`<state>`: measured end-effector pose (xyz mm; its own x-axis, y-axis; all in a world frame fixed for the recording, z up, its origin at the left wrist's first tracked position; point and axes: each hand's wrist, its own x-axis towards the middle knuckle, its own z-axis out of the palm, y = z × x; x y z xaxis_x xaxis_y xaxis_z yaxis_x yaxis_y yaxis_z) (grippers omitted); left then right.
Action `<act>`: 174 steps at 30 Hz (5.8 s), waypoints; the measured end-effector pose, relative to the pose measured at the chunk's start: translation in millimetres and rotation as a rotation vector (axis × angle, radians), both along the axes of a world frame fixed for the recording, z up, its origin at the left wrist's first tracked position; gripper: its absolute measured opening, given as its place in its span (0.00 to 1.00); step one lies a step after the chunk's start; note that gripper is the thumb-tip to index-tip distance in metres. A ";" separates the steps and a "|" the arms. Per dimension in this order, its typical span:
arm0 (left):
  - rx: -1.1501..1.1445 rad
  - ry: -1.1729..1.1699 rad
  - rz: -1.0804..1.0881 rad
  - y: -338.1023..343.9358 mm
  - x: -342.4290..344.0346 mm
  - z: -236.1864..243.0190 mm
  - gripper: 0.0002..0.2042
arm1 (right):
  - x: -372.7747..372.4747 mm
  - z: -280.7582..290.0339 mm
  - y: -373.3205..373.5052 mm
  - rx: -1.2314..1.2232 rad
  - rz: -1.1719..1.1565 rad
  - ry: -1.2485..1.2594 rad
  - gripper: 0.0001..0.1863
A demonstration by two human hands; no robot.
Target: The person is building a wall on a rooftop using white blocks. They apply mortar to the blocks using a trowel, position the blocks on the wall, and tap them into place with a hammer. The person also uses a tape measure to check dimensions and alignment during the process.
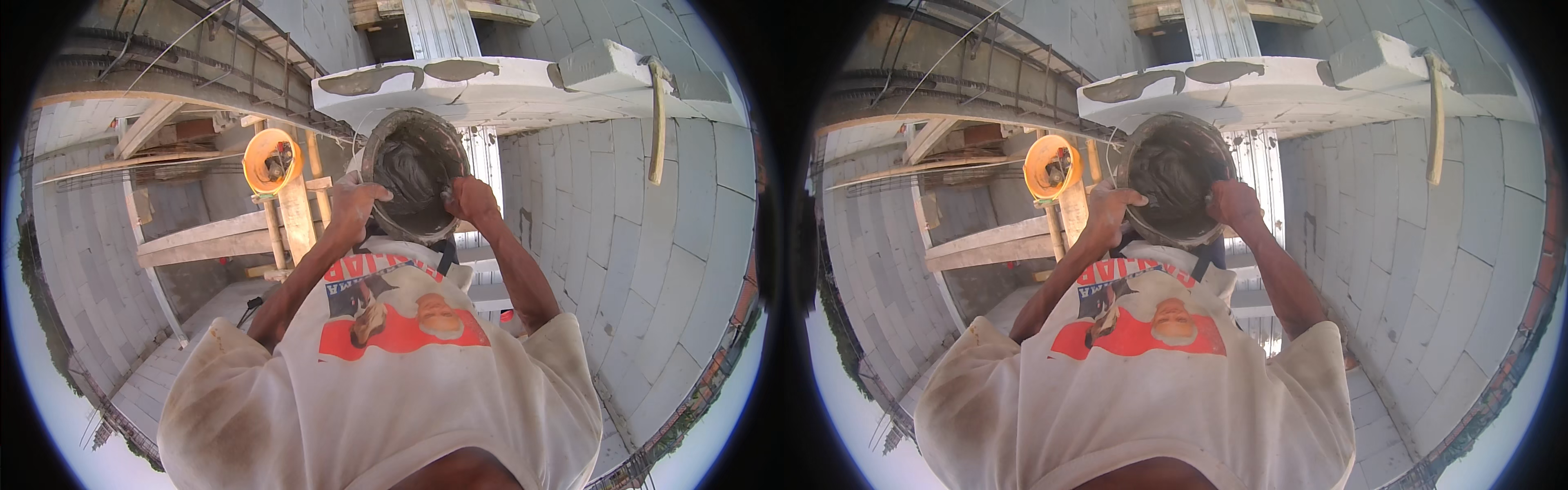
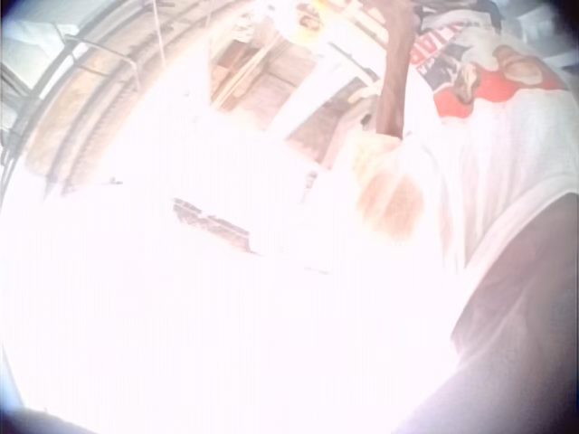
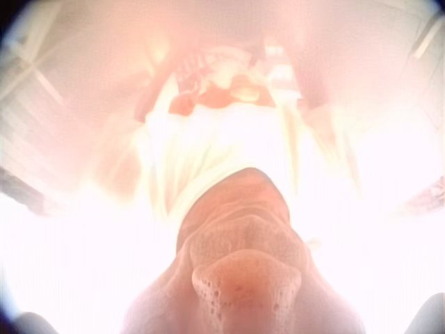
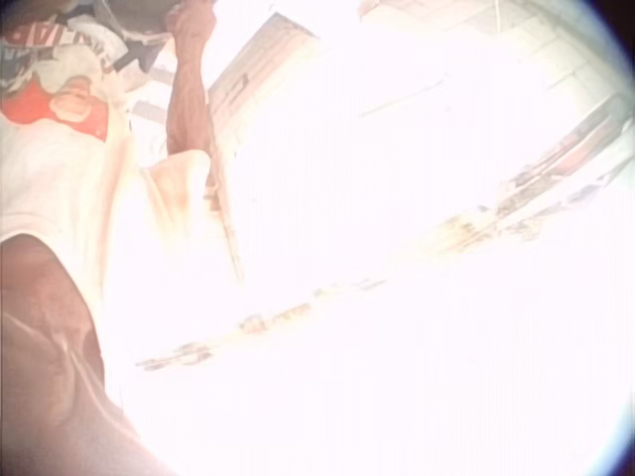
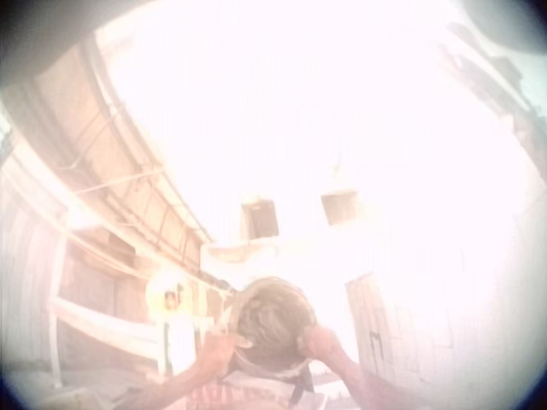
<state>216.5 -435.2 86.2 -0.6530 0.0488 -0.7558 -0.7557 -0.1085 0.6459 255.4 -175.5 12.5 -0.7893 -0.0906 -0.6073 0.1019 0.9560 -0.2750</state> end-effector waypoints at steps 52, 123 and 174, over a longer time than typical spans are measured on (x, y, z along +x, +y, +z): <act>-0.047 -0.026 -0.168 -25.3 -19.0 -1.5 0.18 | 26.3 -32.1 -2.7 -0.144 -0.255 0.023 0.26; -0.011 -0.029 -0.228 -6.6 -20.1 5.5 0.20 | 26.4 -24.0 -33.1 0.210 -0.132 0.154 0.14; -0.032 0.206 -0.321 -30.6 6.7 -74.0 0.15 | -29.3 145.6 263.9 -0.913 -1.175 0.330 0.22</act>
